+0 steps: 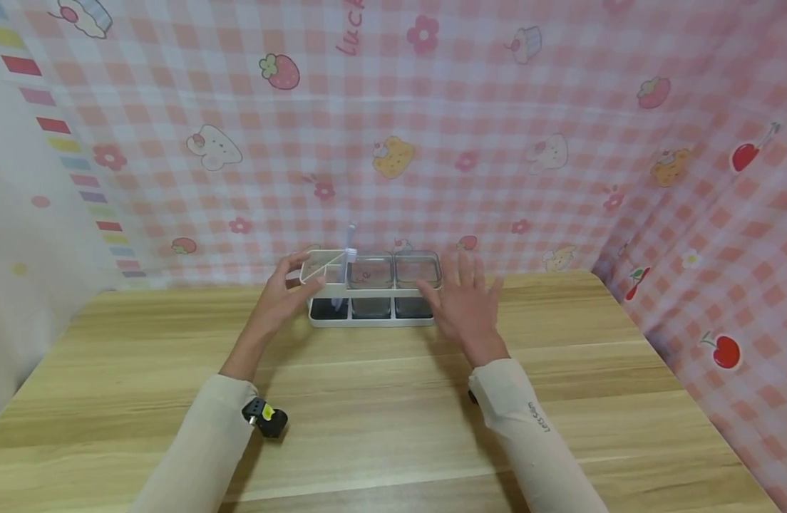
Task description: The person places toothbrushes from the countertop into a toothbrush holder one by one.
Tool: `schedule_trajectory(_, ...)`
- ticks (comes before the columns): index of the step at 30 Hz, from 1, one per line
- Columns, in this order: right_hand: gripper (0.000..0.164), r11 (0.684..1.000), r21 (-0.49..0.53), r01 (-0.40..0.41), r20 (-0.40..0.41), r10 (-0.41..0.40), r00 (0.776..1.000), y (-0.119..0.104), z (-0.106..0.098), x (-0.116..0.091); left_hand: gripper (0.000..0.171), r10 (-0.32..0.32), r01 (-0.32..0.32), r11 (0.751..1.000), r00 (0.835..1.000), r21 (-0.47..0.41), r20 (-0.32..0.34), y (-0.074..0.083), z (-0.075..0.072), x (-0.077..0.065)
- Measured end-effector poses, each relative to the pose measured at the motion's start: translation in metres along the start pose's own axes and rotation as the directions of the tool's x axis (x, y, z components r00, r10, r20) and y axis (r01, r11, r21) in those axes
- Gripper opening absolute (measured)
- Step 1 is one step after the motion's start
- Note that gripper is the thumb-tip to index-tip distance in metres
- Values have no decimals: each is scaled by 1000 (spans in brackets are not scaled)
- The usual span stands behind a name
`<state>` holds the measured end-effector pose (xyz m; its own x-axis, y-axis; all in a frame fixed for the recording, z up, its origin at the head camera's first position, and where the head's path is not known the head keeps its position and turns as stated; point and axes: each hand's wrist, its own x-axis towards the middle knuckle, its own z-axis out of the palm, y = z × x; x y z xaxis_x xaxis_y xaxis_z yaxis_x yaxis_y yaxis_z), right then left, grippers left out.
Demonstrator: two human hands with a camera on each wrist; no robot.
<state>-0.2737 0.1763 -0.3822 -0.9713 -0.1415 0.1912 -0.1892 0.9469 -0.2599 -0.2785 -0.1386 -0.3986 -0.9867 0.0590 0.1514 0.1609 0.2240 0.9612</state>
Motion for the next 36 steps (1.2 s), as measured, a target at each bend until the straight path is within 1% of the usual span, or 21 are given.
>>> schedule_trajectory(9, 76, 995, 85, -47, -17, 49, 999, 17, 4, -2, 66, 22, -21, 1000, 1000, 8, -6, -2, 0, 0)
schedule_trajectory(16, 80, 987, 137, -87, 11, 86, 996, 29, 2, -3, 66, 16, -16, 1000, 1000, 5, -12, 0, 1, -1)
schedule_trajectory(22, 81, 979, 181, -95, 8, 95, 995, 35, 2, -3, 66, 19, -19, 1000, 1000, 7, -2, 0, 2, -2)
schedule_trajectory(24, 82, 974, 199, -107, 29, 103, 994, 37, 3, -2, 66, 23, -23, 1000, 1000, 5, 2, 0, 2, -3)
schedule_trajectory(26, 83, 967, 222, -125, 66, 112, 991, 40, 2, -2, 66, 22, -22, 1000, 1000, 2, 0, 0, 2, -3)
schedule_trajectory(31, 85, 945, 262, -194, 171, 152, 973, 45, -1, -4, 65, 13, -13, 1000, 1000, -3, -3, 0, 2, -2)
schedule_trajectory(34, 89, 936, 279, -216, 199, 163, 966, 48, -3, -4, 65, 13, -13, 1000, 1000, -1, -1, 0, 2, -2)
schedule_trajectory(36, 91, 932, 292, -216, 204, 160, 966, 50, -2, -5, 65, 16, -16, 1000, 1000, 4, -6, 0, 1, -1)
